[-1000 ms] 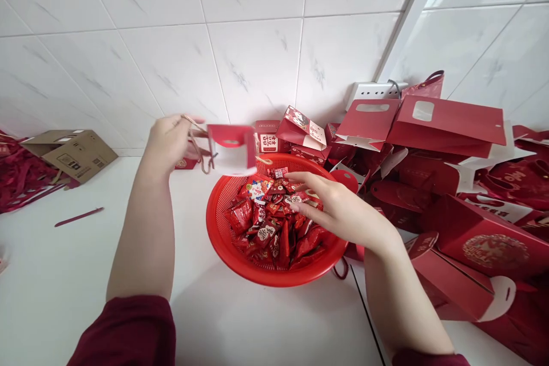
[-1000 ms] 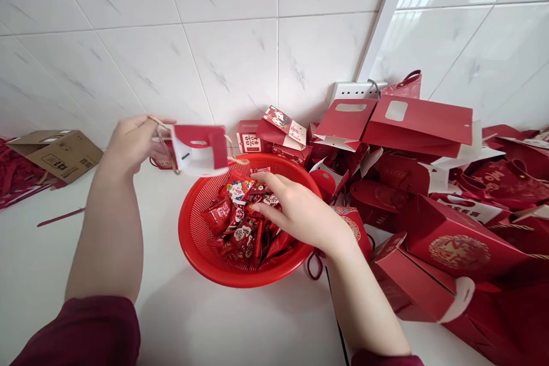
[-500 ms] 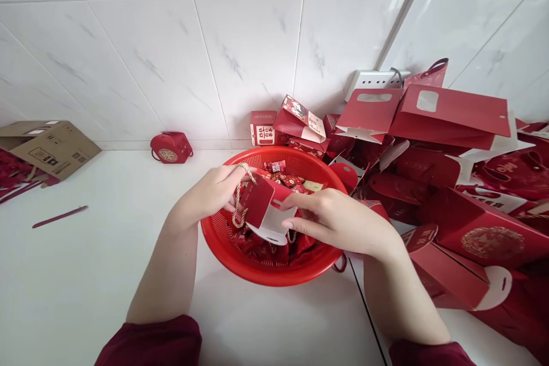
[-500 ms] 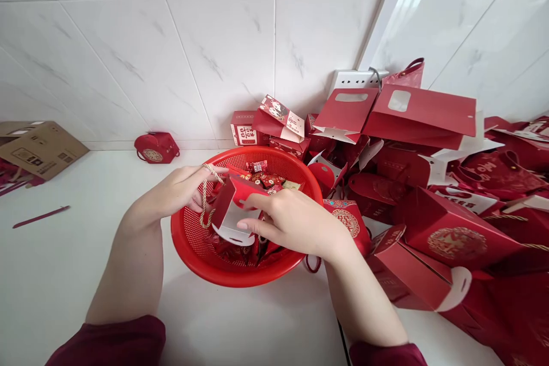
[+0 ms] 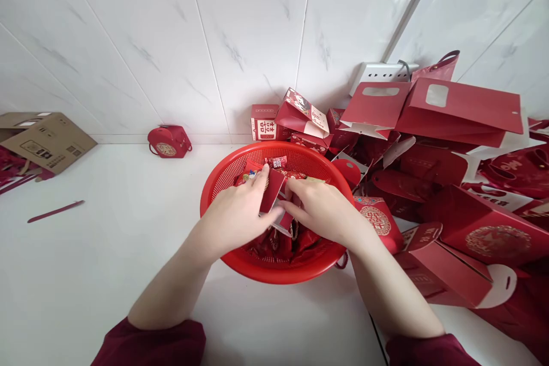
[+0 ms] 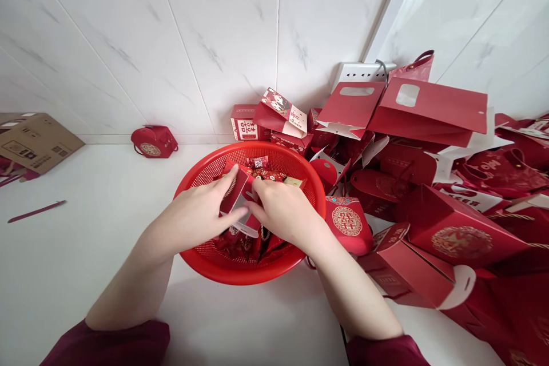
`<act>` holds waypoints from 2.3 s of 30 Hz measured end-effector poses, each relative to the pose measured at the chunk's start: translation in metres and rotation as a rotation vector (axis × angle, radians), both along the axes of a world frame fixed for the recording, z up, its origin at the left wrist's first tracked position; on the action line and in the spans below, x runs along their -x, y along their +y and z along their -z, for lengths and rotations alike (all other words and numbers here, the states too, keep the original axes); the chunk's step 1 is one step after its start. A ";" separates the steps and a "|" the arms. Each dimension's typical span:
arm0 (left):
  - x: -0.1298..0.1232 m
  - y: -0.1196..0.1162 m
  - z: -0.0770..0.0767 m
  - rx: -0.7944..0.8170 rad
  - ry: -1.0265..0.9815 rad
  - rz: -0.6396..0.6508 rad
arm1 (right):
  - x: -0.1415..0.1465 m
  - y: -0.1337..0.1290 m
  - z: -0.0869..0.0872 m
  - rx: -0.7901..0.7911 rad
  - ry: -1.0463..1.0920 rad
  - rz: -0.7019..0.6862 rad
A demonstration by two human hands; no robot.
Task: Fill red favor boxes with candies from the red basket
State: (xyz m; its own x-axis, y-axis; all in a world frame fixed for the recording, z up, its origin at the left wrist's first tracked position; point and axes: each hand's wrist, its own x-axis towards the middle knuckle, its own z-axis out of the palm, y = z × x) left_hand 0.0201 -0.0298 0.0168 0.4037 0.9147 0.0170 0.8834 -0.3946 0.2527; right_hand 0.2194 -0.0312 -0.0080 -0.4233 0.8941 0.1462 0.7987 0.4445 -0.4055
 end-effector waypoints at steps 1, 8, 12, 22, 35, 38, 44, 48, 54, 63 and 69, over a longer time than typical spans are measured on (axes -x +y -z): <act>0.000 0.002 0.000 -0.011 -0.025 -0.021 | -0.001 0.000 -0.001 -0.002 0.018 0.009; 0.005 0.028 0.005 -0.545 0.021 -0.269 | -0.020 0.006 -0.003 0.058 0.182 0.090; 0.004 0.031 0.014 -0.627 0.128 -0.242 | -0.024 0.012 0.000 0.095 0.242 0.111; 0.014 0.040 0.015 -0.099 0.105 -0.206 | -0.027 0.023 0.009 0.063 0.183 0.139; 0.003 0.016 0.001 -0.205 -0.364 -0.125 | -0.011 0.006 -0.005 -0.109 0.025 0.312; 0.002 0.018 0.003 -0.394 -0.400 -0.016 | -0.013 0.008 -0.005 -0.139 0.082 0.300; 0.007 0.021 0.006 -0.660 -0.225 0.379 | -0.014 0.011 -0.003 -0.126 0.156 0.318; 0.008 0.021 0.005 -0.649 -0.207 0.367 | -0.015 0.011 -0.003 -0.128 0.140 0.320; 0.003 0.025 0.006 -0.666 -0.074 0.035 | -0.012 0.006 -0.005 -0.211 0.089 0.107; 0.012 0.034 0.010 -0.832 0.011 0.219 | -0.009 0.007 -0.003 -0.370 0.058 0.013; 0.017 0.038 0.011 -0.864 0.066 0.134 | -0.012 0.005 -0.005 -0.647 0.164 -0.184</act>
